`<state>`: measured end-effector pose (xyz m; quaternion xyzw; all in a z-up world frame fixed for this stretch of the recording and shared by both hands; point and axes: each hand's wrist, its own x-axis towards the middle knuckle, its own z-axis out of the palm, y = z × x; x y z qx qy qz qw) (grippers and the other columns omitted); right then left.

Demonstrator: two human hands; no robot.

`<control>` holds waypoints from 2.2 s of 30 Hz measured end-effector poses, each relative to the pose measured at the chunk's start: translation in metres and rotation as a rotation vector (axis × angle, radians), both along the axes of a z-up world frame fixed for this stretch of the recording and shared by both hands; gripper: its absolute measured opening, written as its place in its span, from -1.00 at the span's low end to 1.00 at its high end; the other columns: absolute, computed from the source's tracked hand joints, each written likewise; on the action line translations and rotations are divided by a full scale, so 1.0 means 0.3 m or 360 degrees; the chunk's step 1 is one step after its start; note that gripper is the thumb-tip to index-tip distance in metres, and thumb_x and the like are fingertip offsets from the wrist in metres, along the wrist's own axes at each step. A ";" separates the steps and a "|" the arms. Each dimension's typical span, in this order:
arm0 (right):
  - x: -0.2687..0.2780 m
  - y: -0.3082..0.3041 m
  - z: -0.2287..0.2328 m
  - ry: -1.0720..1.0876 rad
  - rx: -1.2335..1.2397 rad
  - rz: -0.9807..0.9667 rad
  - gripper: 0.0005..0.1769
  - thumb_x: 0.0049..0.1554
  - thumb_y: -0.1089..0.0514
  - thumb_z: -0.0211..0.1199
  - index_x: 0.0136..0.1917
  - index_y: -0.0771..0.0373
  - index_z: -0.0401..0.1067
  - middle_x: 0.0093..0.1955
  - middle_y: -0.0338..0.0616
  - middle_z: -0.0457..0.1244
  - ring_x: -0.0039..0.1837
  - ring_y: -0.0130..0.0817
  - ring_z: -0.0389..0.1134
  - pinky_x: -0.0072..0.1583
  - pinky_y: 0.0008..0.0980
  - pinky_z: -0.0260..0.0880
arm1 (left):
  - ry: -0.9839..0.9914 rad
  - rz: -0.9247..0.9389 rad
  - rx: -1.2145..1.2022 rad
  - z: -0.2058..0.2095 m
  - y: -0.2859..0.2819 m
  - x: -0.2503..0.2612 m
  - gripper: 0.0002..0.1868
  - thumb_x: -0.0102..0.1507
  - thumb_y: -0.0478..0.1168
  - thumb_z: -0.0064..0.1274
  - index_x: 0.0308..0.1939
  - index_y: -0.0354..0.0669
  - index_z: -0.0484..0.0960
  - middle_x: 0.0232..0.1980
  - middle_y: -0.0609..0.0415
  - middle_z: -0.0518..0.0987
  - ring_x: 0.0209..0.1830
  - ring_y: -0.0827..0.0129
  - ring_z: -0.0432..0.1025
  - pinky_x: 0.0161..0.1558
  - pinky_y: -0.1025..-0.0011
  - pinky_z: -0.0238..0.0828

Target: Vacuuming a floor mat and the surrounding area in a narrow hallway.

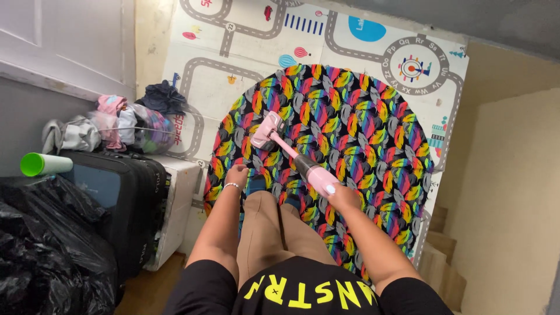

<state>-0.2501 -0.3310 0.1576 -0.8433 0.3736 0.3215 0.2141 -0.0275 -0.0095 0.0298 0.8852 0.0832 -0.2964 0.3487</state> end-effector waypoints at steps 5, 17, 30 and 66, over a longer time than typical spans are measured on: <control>-0.008 -0.082 -0.006 -0.0040 -0.0115 0.0092 -0.41 0.09 -0.21 0.27 0.36 -0.09 0.42 0.18 -0.03 0.39 0.17 0.00 0.44 0.19 -0.05 0.44 | -0.0014 0.0020 0.0079 -0.007 0.016 -0.032 -0.60 0.19 -0.02 0.16 0.02 -0.14 0.72 0.01 -0.10 0.70 0.03 0.11 0.58 0.10 0.24 0.47; -0.050 -0.154 0.016 -0.0001 -0.0216 0.0032 -0.42 0.11 -0.10 0.27 0.40 -0.10 0.39 0.14 -0.04 0.41 0.15 -0.02 0.46 0.14 -0.03 0.46 | -0.0019 -0.0005 0.0095 -0.019 0.071 -0.045 -0.60 0.16 -0.06 0.13 0.01 -0.16 0.73 0.00 -0.06 0.71 0.01 0.15 0.59 0.10 0.26 0.48; -0.026 0.019 -0.149 -0.0276 -0.0145 -0.0882 -0.40 -0.14 -0.15 0.45 0.11 0.18 0.55 0.05 0.10 0.42 0.09 0.11 0.45 0.13 -0.01 0.43 | 0.0132 -0.0058 0.0099 -0.061 0.031 -0.035 -0.60 0.16 -0.02 0.18 0.01 -0.09 0.74 0.00 -0.09 0.72 0.02 0.14 0.61 0.11 0.26 0.49; 0.146 -0.119 -0.169 -0.0263 -0.0194 -0.1145 -0.32 -0.09 -0.29 0.46 0.18 0.11 0.50 0.05 0.07 0.41 0.11 0.08 0.44 0.11 -0.02 0.44 | 0.0299 -0.0319 -0.0011 -0.080 0.060 0.083 -0.60 0.22 -0.10 0.12 0.07 -0.24 0.67 -0.01 -0.10 0.72 -0.04 0.16 0.63 0.02 0.27 0.54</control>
